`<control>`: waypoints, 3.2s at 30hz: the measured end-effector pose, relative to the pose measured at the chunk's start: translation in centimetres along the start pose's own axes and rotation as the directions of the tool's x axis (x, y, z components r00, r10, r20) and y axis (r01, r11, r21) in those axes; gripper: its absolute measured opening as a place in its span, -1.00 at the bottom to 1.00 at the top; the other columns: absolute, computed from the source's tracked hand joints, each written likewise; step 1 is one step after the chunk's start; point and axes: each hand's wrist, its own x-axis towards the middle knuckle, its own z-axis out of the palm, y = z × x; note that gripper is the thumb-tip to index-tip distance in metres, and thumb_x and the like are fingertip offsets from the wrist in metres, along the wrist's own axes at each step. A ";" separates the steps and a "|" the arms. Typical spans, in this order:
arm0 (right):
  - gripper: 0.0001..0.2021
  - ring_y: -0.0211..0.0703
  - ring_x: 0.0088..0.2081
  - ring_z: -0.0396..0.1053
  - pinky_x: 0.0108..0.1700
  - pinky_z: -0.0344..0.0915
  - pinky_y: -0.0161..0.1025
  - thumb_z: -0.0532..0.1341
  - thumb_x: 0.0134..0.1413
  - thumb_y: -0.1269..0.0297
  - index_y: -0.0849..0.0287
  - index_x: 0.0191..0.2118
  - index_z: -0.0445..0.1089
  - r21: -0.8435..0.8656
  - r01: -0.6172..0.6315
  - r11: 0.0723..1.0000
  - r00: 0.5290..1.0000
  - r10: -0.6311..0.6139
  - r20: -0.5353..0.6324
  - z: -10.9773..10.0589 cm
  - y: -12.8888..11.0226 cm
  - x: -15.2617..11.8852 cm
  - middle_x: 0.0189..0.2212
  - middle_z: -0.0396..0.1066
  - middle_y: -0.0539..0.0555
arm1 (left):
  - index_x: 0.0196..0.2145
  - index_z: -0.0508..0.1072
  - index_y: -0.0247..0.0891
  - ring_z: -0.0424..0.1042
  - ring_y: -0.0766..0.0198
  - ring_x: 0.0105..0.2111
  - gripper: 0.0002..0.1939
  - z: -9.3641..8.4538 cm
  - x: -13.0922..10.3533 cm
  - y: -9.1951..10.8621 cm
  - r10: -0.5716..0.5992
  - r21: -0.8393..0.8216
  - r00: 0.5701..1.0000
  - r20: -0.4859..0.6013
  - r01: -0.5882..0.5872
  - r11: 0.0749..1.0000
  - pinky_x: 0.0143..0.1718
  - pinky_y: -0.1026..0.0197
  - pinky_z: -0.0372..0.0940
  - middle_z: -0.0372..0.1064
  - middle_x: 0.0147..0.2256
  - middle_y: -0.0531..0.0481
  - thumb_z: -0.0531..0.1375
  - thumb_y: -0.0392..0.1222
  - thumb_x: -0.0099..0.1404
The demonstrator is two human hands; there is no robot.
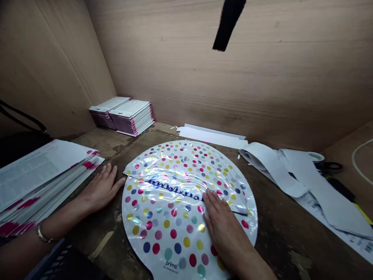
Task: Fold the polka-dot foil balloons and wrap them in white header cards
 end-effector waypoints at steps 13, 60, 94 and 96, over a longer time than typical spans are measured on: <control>-0.46 -0.04 0.20 0.12 0.20 0.10 -0.08 0.03 0.02 0.51 0.26 0.19 0.19 -0.026 -0.125 0.992 0.992 0.124 -0.035 -3.8 1.4 -0.4 0.19 0.18 0.16 | 0.00 0.32 -0.26 0.29 0.10 -0.02 -0.67 -0.4 0.4 13.6 0.807 -0.282 0.582 -0.104 -0.795 0.537 0.03 0.09 0.20 0.33 -0.04 -0.15 0.04 -0.14 0.32; -0.70 0.04 -0.24 0.47 -0.26 0.37 -0.18 0.10 -0.03 0.24 0.11 -0.22 0.51 0.583 -0.281 0.763 0.943 0.333 0.018 -2.8 1.1 0.3 -0.35 0.54 0.08 | -0.38 0.38 -0.23 0.37 0.23 -0.44 -0.82 -0.6 -1.4 6.6 0.324 -0.580 0.945 -0.052 -0.292 0.761 -0.44 0.27 0.18 0.41 -0.46 0.04 0.01 -0.18 0.27; -0.57 0.08 -0.24 0.40 -0.31 0.19 -0.16 -0.22 0.19 -0.02 0.05 -0.35 0.30 0.003 -0.497 0.868 0.867 0.497 0.041 -4.0 -1.4 2.8 -0.34 0.46 0.13 | -0.16 0.49 -0.06 0.39 0.18 -0.22 -0.77 0.0 -6.5 6.3 0.252 -0.562 0.963 -0.099 -0.263 0.784 -0.15 0.11 0.18 0.47 -0.24 0.06 0.08 -0.24 0.31; -0.58 0.07 -0.24 0.40 -0.33 0.18 -0.17 -0.20 0.19 -0.02 0.05 -0.36 0.29 -0.003 -0.498 0.867 0.866 0.498 0.044 -4.1 -1.6 2.8 -0.35 0.46 0.11 | -0.17 0.49 -0.08 0.38 0.18 -0.22 -0.78 0.1 -6.9 6.4 0.261 -0.542 0.960 -0.103 -0.275 0.795 -0.15 0.12 0.18 0.46 -0.25 0.04 0.07 -0.25 0.31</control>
